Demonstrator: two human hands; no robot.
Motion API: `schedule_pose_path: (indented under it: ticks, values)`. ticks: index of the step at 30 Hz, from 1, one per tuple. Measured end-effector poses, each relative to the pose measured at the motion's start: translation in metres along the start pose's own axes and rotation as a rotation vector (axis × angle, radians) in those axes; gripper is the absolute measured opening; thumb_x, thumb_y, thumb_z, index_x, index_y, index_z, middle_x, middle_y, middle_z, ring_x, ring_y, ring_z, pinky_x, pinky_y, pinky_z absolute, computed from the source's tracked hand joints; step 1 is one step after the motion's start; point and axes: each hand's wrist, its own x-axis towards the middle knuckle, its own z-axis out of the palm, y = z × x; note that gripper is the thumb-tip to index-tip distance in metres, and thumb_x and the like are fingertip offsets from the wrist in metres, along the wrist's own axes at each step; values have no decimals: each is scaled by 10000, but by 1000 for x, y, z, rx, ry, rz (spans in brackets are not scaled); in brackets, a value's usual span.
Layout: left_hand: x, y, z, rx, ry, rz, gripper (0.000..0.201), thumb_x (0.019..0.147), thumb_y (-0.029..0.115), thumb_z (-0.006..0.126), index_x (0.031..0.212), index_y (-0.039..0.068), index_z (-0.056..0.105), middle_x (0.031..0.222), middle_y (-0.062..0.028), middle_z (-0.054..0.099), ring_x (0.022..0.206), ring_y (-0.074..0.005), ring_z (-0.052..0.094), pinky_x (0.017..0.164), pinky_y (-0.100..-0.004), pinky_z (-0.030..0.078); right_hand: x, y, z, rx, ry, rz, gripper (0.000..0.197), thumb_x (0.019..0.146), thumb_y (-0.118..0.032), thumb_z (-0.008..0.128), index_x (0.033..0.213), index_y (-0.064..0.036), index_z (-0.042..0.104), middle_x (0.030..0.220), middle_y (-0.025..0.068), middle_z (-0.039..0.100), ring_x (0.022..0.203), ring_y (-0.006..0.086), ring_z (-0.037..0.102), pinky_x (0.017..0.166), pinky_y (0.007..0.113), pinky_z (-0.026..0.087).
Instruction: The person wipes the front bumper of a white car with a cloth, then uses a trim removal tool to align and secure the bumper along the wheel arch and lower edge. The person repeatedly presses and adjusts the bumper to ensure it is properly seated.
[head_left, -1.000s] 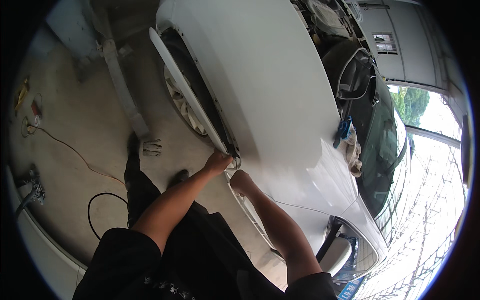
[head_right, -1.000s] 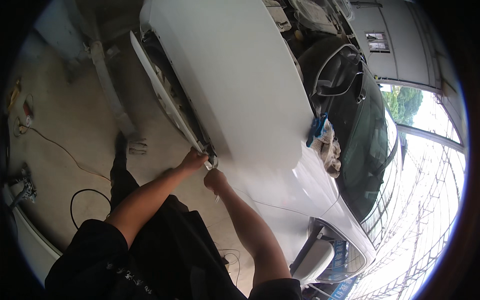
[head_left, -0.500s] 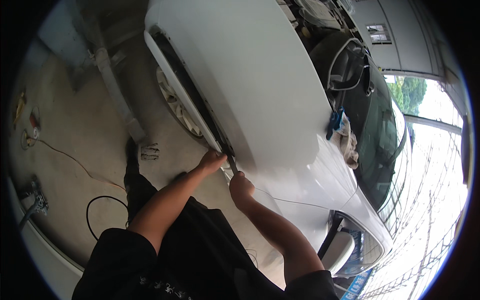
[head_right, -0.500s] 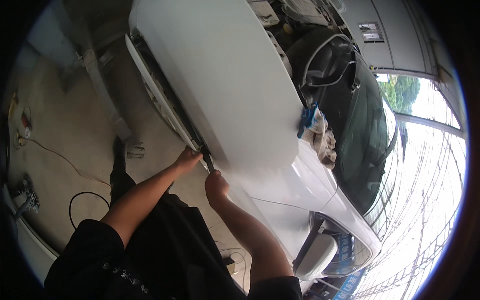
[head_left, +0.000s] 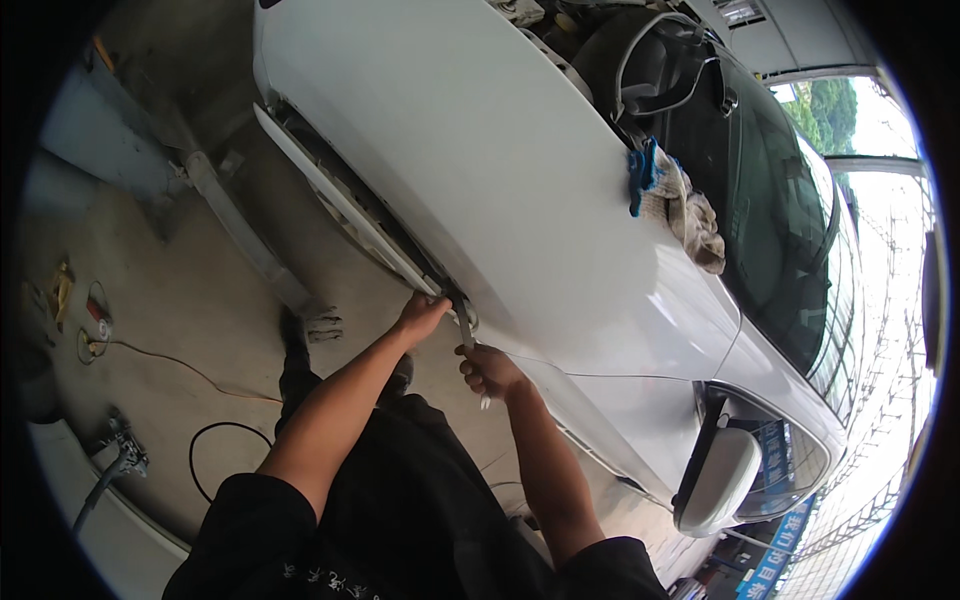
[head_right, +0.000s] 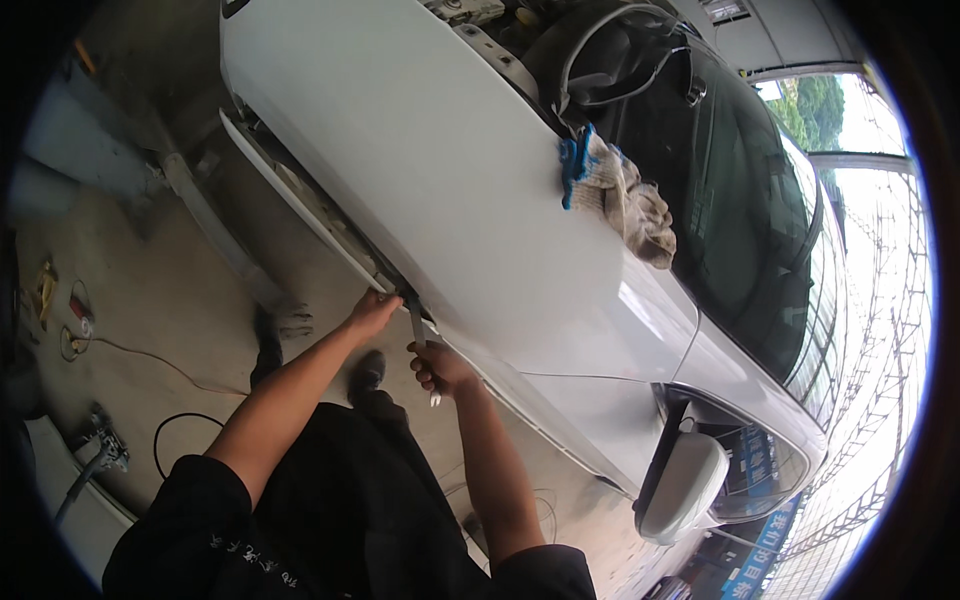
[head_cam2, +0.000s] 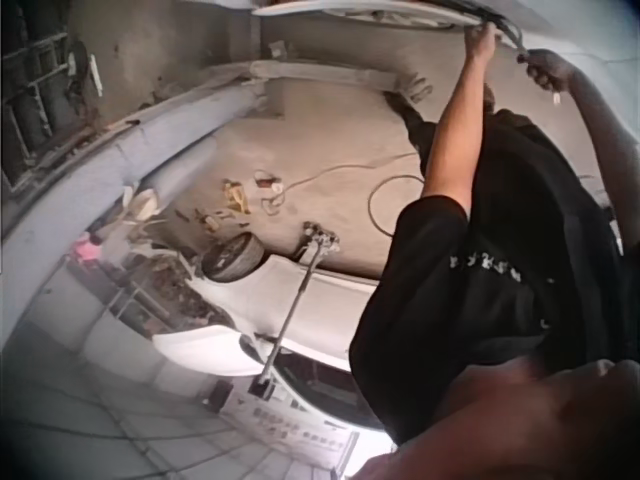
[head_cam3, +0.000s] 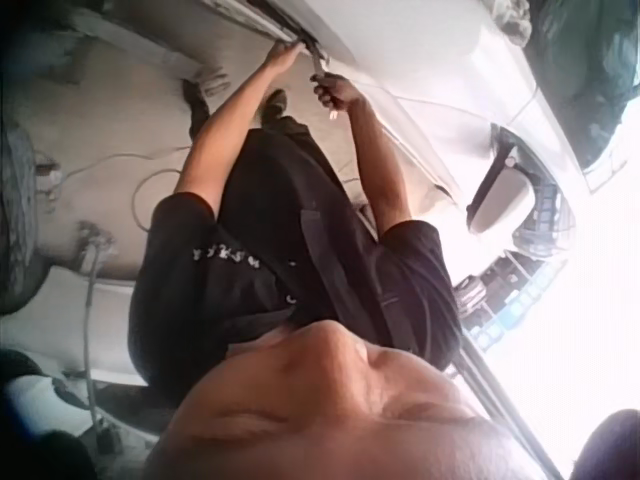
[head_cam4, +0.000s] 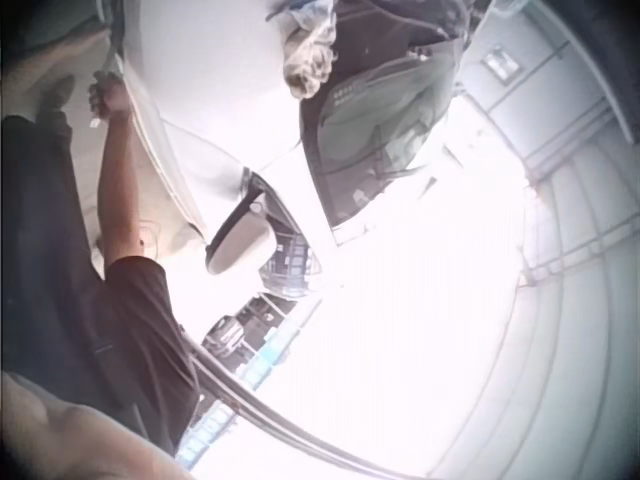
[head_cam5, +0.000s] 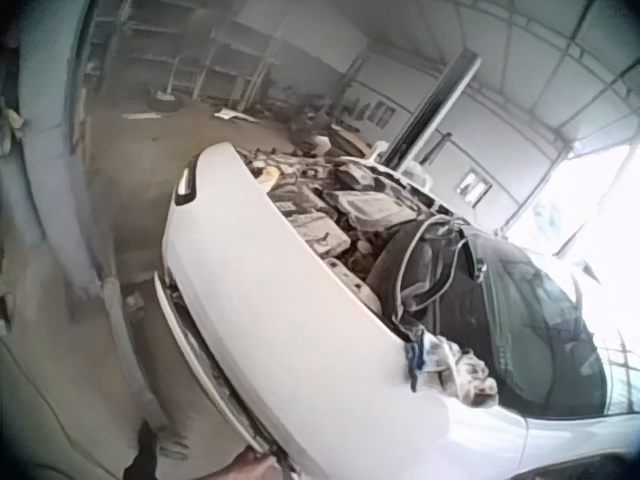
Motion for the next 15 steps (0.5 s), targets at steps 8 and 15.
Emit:
schedule_pose_path:
  ticks: [8, 15]
  values:
    - [0, 0, 1, -11, -33, -78, 279, 764, 271, 557, 598, 151, 368, 504, 55, 345, 398, -54, 328, 344, -248, 231, 3, 0, 9, -1449, 810, -388, 164, 818, -118, 470, 926, -27, 554, 770, 197, 620, 720, 346, 624, 630, 434, 498]
    - [6, -5, 2, -28, -32, -135, 275, 768, 270, 558, 600, 150, 376, 509, 53, 353, 394, -57, 322, 345, -245, 229, -22, -5, 17, -1452, 844, -185, 205, 783, -126, 481, 933, -27, 580, 882, 236, 624, 853, 391, 606, 746, 452, 487]
